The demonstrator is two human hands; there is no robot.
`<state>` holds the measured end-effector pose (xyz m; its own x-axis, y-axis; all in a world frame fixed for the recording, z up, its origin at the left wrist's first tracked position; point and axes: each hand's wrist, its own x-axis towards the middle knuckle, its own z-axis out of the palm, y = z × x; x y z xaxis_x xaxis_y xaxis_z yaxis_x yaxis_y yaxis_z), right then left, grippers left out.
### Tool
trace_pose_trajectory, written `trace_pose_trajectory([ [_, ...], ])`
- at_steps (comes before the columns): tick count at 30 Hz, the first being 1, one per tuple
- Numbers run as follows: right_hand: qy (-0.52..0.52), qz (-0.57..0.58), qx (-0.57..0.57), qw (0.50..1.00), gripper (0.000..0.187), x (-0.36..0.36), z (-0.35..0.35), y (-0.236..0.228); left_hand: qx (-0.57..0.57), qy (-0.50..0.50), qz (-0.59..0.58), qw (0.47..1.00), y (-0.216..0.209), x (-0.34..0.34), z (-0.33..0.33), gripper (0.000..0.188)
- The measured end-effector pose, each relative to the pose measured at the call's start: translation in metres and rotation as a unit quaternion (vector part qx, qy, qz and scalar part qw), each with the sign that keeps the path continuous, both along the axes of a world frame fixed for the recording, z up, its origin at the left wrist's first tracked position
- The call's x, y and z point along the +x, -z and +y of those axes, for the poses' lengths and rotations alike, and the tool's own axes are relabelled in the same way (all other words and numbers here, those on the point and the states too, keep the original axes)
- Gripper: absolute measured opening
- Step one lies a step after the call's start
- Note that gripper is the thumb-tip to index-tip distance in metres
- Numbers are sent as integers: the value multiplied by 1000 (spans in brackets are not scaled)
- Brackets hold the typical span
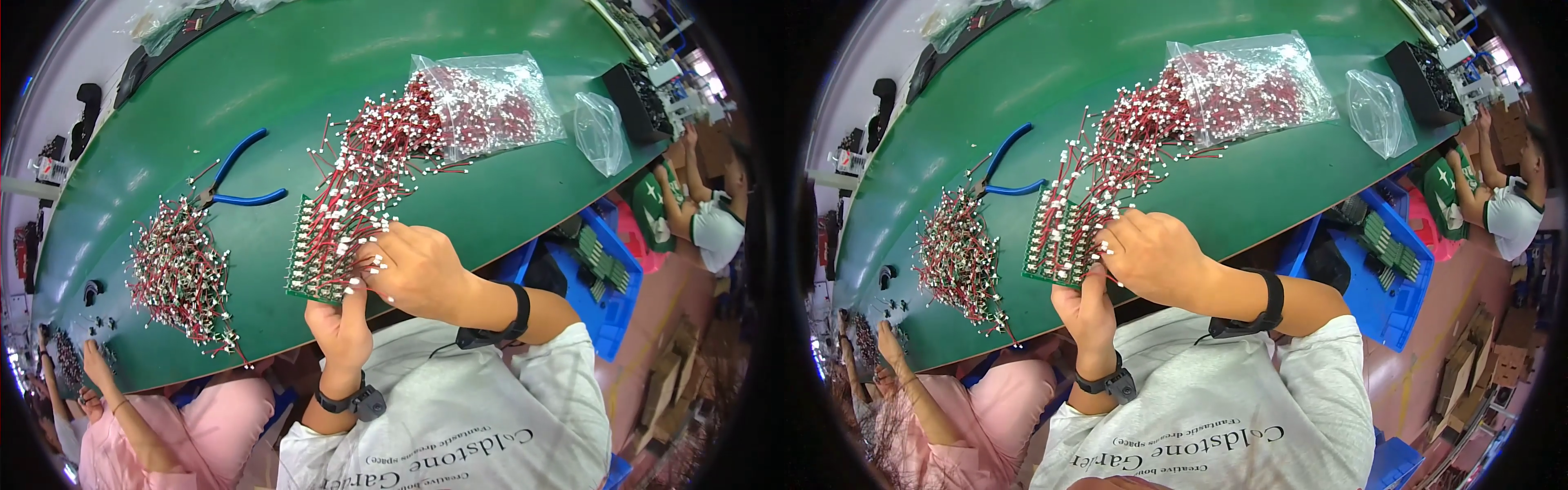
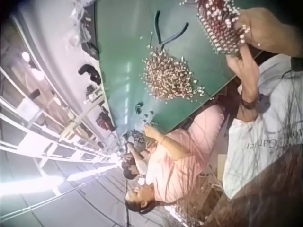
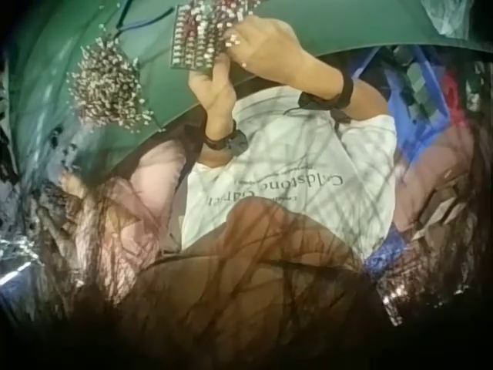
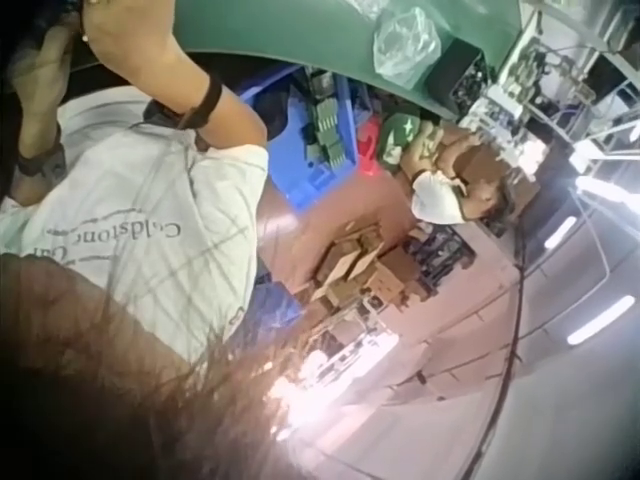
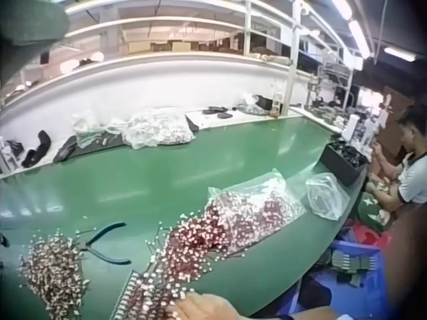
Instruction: The person inserts red and white wires into a circuit board by hand, places the completed board into a blue bin, and then retrieves a stack of boards to continue the process.
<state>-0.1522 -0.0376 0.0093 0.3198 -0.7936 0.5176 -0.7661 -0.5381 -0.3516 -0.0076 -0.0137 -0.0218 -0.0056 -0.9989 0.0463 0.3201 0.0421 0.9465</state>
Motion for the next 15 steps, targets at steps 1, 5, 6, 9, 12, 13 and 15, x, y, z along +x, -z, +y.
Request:
trace_pose_trajectory([
  [1, -4, 24, 5, 1000, 10, 0, 1, -1, 1, -1, 1, 1000, 0, 0, 0, 25],
  [5, -19, 50, 12, 999, 9, -2, -1, -1, 11, 2, -5, 1000, -5, 0, 1, 25],
  [6, -21, 51, 13, 998, 9, -1, -1, -1, 10, 6, -10, 1000, -5, 1, 1, 25],
  [9, -32, 60, 0, 998, 12, 0, -3, 1, 11, 2, -14, 1000, -4, 2, -1, 27],
  [12, -51, 31, 16, 998, 14, -1, -4, 1, 61, 15, 70, 996, -7, 6, -3, 29],
  [13, -48, 15, 28, 998, 16, -1, -4, -2, 64, 11, 71, 995, -7, 7, -3, 29],
  [15, -48, -1, 44, 998, 18, -1, -4, -8, 63, 33, 91, 993, -8, 8, -4, 29],
])
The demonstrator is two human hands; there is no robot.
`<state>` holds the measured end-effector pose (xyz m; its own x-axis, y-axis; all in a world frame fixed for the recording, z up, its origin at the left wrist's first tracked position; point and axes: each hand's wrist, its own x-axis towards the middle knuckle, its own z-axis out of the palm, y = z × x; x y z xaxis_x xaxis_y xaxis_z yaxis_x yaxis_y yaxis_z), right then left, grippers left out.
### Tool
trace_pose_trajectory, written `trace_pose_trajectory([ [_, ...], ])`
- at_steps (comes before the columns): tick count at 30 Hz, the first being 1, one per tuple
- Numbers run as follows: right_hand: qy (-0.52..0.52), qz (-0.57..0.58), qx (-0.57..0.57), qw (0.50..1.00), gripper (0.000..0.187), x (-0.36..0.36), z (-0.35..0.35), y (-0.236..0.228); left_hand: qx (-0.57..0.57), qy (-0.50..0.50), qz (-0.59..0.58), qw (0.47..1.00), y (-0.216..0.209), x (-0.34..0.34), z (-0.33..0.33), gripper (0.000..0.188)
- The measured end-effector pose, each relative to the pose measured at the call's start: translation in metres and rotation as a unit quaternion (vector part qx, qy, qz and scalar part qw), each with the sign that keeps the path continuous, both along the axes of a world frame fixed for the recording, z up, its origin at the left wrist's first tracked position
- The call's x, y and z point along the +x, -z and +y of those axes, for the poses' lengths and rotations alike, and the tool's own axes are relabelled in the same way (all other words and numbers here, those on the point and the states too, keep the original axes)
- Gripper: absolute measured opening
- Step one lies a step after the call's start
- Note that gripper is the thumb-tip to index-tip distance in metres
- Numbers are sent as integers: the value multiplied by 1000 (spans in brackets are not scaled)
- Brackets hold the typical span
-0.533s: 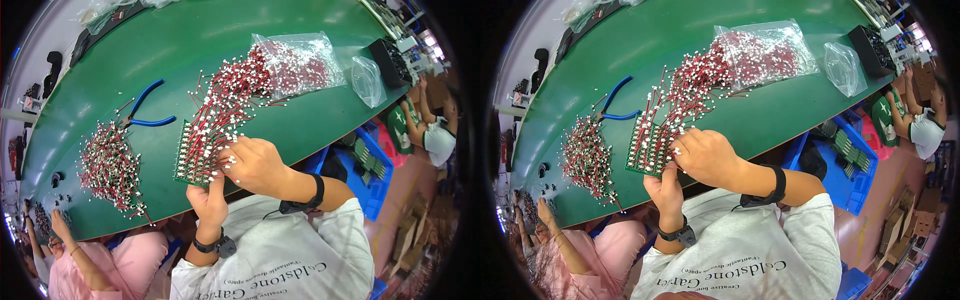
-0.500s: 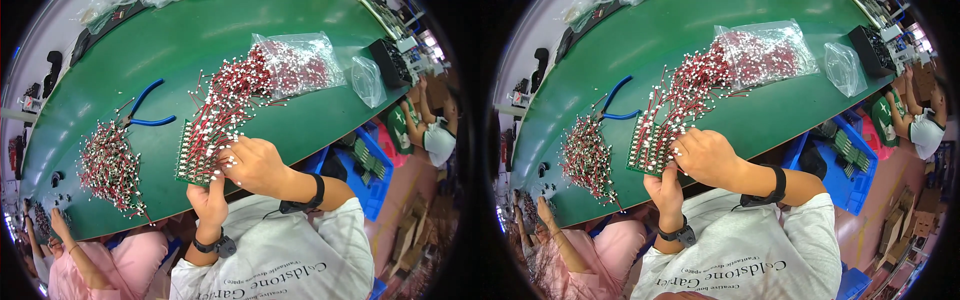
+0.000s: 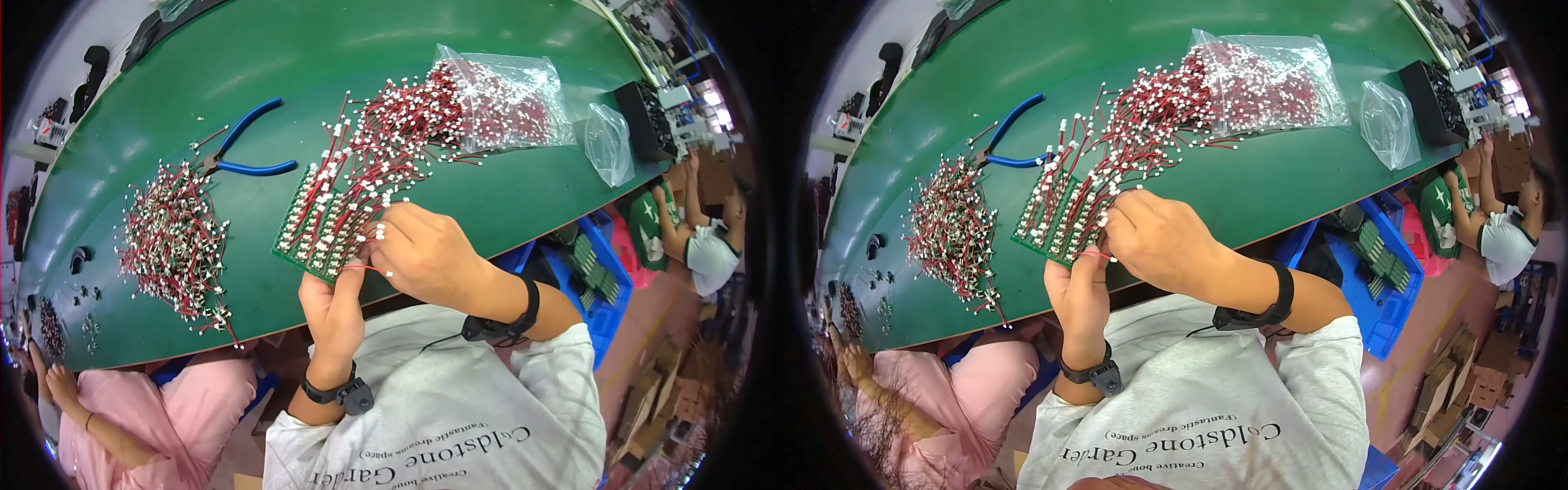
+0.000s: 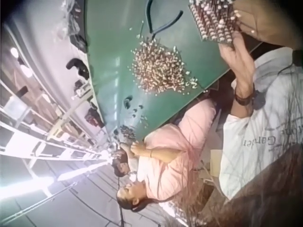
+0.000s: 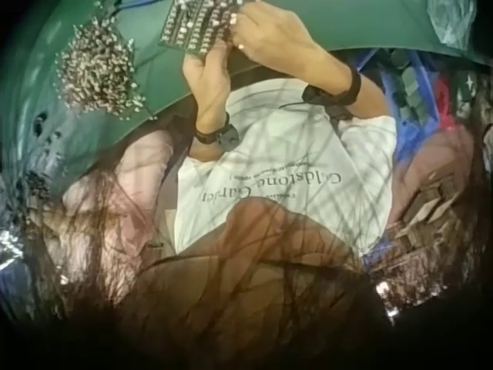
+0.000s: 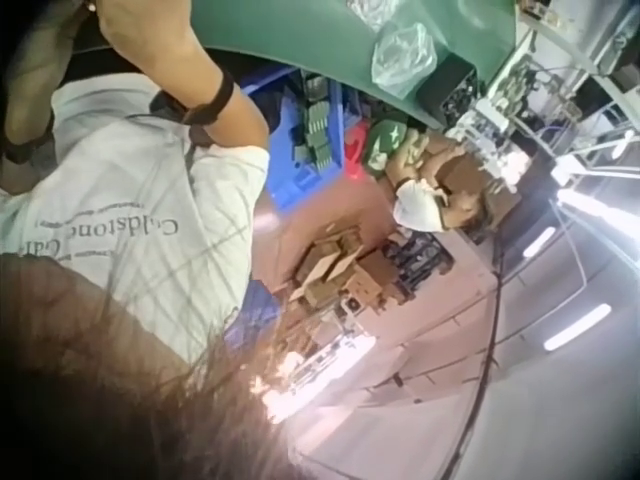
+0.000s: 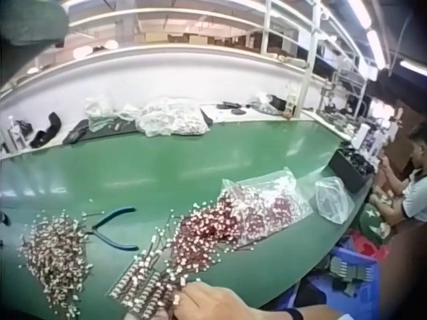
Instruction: The person inserts red and white wires into a circuit board by hand, places the completed board into a blue bin, and then retrieves a stack of boards to continue the process.
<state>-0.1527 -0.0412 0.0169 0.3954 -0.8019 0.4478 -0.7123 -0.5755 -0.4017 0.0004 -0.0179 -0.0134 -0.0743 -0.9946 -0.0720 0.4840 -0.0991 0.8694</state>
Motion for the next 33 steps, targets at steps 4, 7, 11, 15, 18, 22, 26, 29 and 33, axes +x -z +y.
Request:
trace_pose_trajectory([
  [4, -17, -3, -10, 1000, 19, 2, -2, -3, -11, -6, -9, 1000, 3, 2, 3, 30],
  [7, -21, 3, -17, 1000, 19, 4, -4, -3, -15, -10, -15, 1000, -1, 2, 4, 29],
  [11, -24, 14, -24, 999, 17, 5, -4, -3, -19, -7, -14, 1000, 0, 3, 4, 29],
  [15, -16, 24, -2, 1000, 16, 5, -3, -4, -10, -2, -52, 999, 0, 5, 5, 29],
  [18, -27, 46, -3, 999, 16, 5, -4, -6, -15, -1, -52, 999, -1, 4, 5, 29],
  [22, -34, 44, -8, 998, 17, 4, -4, -7, -36, 7, -74, 997, -4, 4, 5, 28],
  [26, -32, 28, -10, 999, 21, 3, -4, -10, -49, 4, -87, 995, -6, 4, 5, 28],
  [29, -37, 4, -28, 999, 23, 4, -5, -10, -61, 6, -101, 993, -5, 5, 6, 28],
  [33, -48, -21, -40, 998, 23, 4, -8, -6, -25, -30, -81, 996, -11, 1, 5, 24],
])
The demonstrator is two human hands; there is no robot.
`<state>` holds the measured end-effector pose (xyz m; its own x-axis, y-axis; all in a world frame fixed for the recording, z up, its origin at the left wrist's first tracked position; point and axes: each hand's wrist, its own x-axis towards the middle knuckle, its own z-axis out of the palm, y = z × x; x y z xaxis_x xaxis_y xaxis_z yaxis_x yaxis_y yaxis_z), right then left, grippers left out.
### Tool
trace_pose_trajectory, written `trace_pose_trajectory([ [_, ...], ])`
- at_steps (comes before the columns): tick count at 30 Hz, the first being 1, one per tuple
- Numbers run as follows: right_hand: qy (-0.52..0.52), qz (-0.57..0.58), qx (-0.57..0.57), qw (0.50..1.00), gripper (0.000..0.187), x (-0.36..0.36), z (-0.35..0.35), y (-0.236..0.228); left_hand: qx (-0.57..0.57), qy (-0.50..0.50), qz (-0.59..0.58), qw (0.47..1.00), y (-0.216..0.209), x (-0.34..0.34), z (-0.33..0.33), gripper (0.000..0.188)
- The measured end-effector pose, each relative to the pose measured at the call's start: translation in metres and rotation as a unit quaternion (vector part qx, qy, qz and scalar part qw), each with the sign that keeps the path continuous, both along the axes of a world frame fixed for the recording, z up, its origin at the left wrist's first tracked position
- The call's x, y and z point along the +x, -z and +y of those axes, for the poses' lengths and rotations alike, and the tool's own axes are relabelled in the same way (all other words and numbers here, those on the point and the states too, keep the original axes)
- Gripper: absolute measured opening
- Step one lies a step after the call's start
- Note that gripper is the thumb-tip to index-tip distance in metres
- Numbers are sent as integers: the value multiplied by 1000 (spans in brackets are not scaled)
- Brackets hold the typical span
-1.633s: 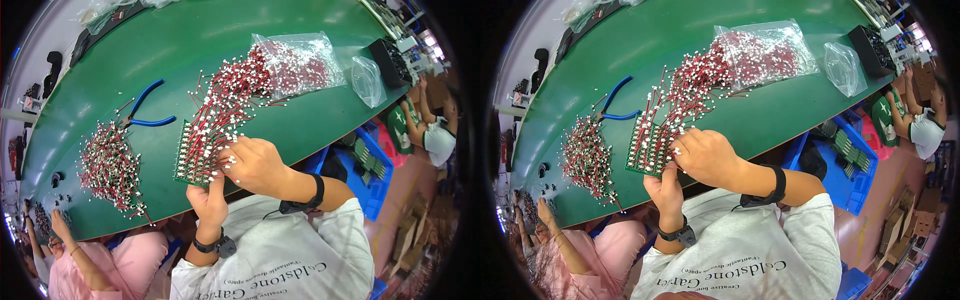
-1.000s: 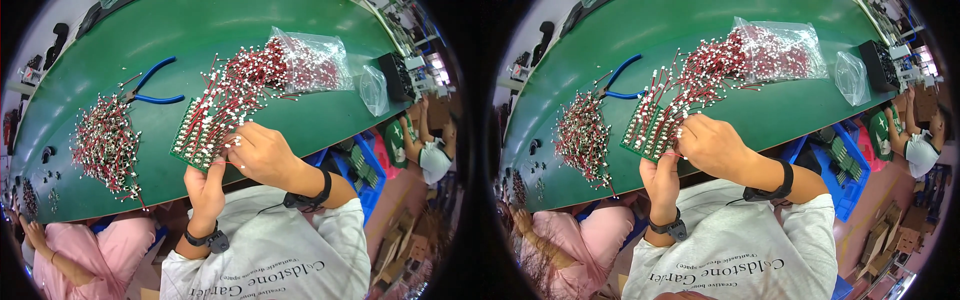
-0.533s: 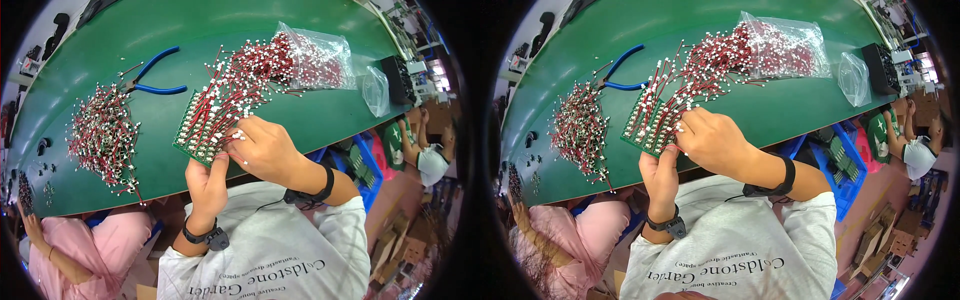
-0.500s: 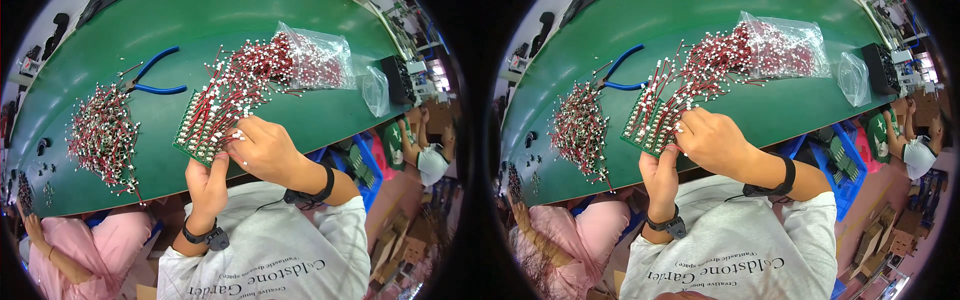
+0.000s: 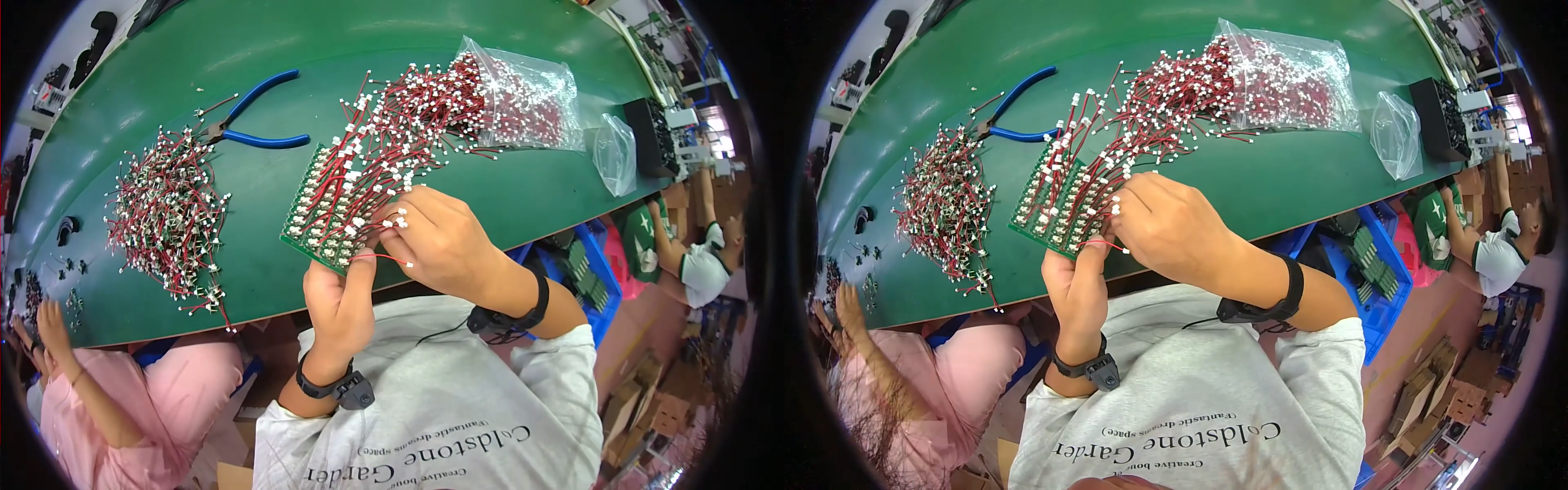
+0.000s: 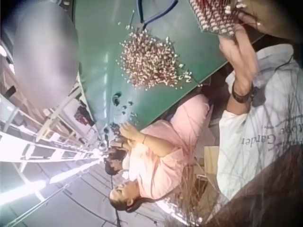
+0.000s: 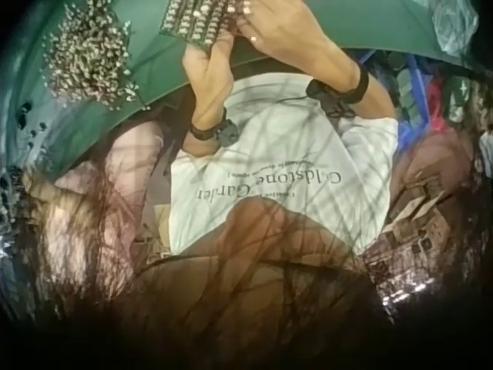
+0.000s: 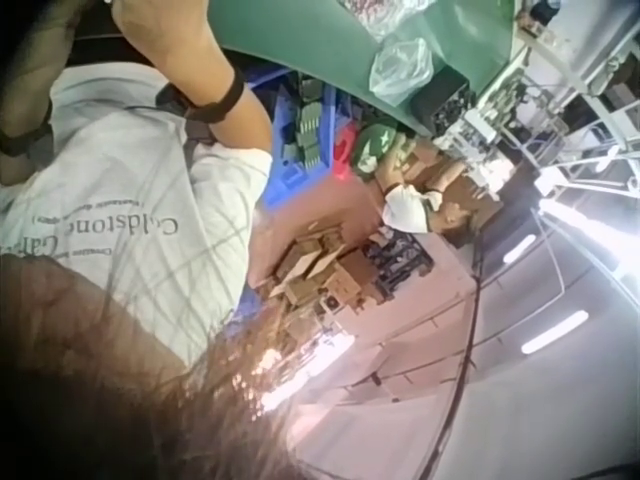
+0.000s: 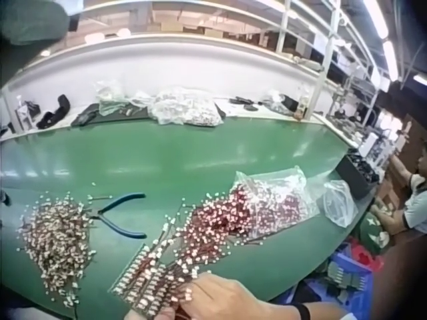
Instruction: The person inserts red and white wires into a circuit board by hand, places the completed board into a blue bin, and then retrieves a stack of boards to continue the process.
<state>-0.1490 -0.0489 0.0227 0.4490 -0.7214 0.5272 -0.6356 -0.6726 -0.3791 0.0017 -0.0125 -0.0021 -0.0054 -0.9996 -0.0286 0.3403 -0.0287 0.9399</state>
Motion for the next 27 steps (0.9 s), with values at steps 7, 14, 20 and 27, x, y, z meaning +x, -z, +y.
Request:
trace_pose_trajectory([
  [7, -19, 26, 7, 999, 20, 0, 4, -2, -6, 4, -67, 998, 2, 4, 4, 18],
  [14, 17, -67, 21, 997, 17, 0, 0, 5, 21, -4, 38, 999, 4, 1, 1, 25],
  [20, 17, -83, -14, 996, 19, 2, 0, 4, 12, 16, 119, 993, 1, 4, 0, 29],
  [27, 16, -68, -16, 997, 18, 5, -1, 9, 15, 11, 74, 997, 3, 4, 5, 27],
])
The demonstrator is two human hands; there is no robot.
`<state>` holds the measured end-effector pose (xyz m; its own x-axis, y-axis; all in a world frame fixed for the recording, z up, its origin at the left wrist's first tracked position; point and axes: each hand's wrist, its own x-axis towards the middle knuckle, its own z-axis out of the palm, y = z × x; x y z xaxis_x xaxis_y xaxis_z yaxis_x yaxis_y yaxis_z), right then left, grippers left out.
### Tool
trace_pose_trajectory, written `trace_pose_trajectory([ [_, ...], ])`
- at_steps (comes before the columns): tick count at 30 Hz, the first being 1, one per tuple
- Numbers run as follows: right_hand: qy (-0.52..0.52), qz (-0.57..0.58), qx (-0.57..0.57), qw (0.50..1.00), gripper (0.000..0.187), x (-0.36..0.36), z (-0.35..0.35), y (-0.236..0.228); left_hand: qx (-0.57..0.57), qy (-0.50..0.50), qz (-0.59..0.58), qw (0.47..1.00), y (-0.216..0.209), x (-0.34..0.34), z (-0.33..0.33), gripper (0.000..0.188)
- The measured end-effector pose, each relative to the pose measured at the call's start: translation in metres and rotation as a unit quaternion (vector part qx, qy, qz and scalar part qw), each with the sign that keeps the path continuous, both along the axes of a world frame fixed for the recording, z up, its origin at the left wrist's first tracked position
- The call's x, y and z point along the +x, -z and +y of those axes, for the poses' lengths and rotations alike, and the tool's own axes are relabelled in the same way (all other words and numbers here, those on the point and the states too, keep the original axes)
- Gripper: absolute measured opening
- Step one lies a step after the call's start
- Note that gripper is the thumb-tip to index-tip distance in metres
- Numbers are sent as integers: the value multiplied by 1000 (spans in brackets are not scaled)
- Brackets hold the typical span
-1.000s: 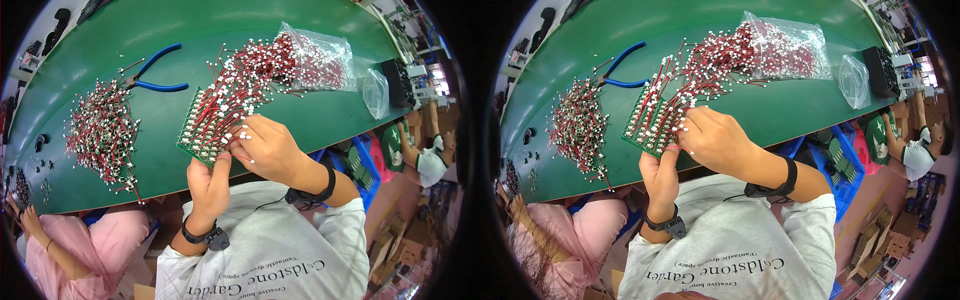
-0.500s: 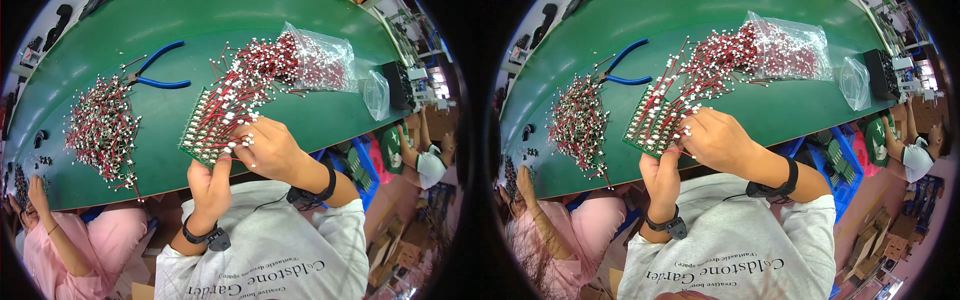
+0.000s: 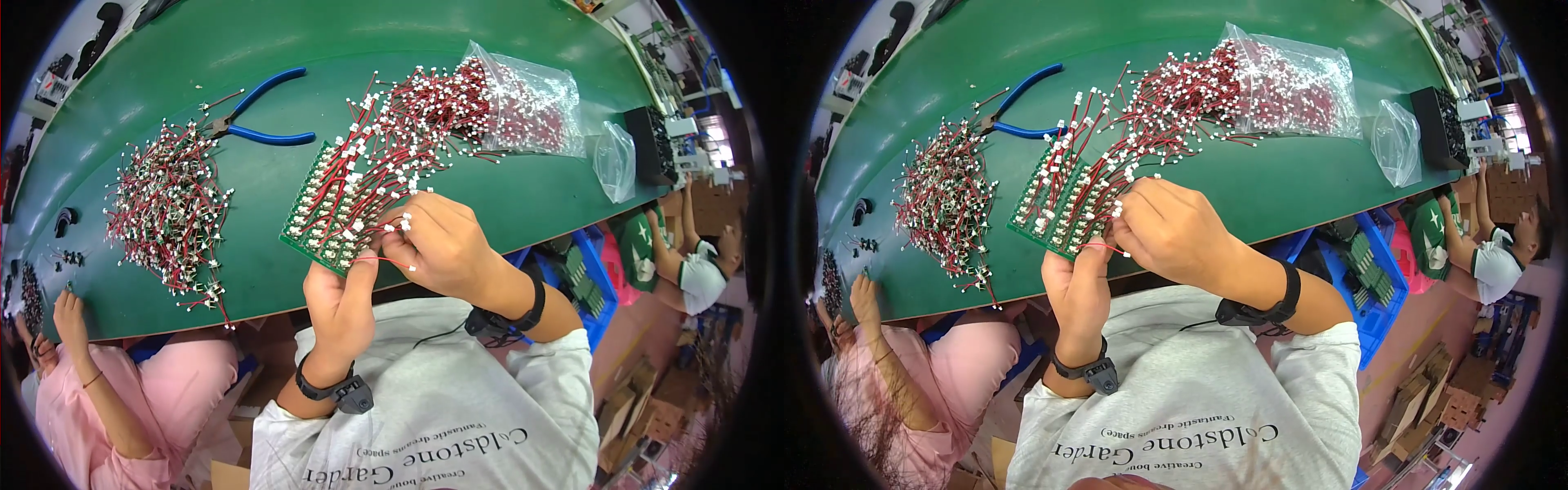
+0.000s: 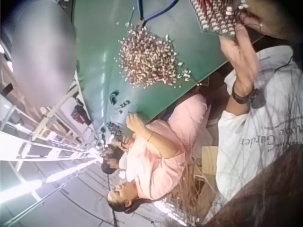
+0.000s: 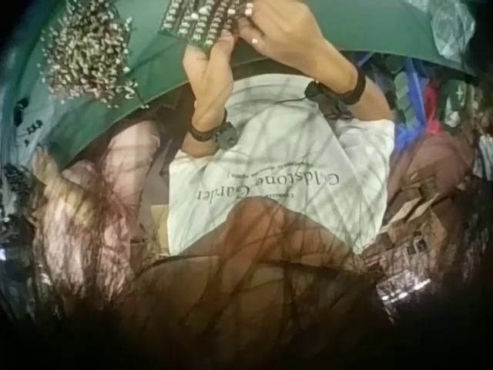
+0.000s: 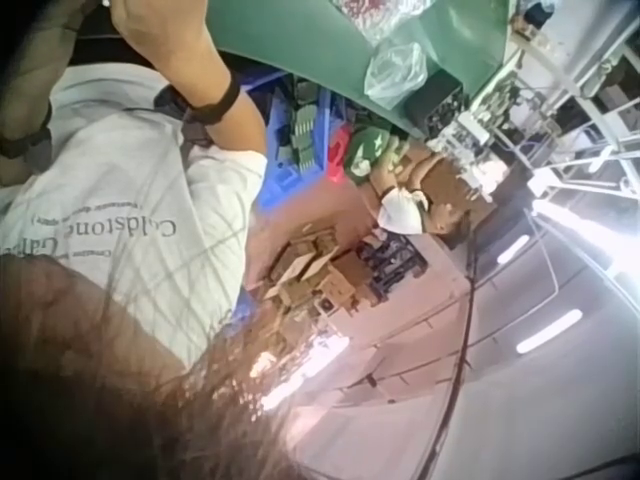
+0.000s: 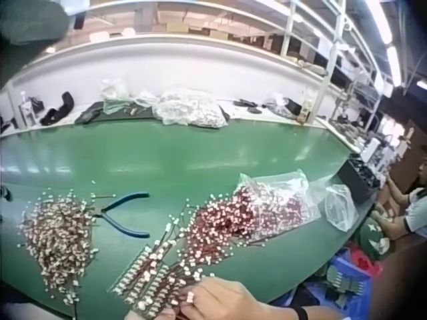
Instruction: The person inserts red and white wires into a circuit board by hand, places the completed board into a blue bin, and then retrieves a stack of boards to continue the process.
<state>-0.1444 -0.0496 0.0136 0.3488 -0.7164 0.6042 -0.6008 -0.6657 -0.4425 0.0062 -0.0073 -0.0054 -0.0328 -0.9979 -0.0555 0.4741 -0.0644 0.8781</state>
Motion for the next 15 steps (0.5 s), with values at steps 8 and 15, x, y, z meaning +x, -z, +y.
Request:
trace_pose_trajectory([
  [8, -16, 82, 8, 996, 20, -1, 5, -11, -36, 4, -82, 996, -6, 1, -1, 24],
  [15, -32, 72, 35, 996, 22, -2, 4, -13, -43, 11, -166, 985, -6, 3, 0, 23],
])
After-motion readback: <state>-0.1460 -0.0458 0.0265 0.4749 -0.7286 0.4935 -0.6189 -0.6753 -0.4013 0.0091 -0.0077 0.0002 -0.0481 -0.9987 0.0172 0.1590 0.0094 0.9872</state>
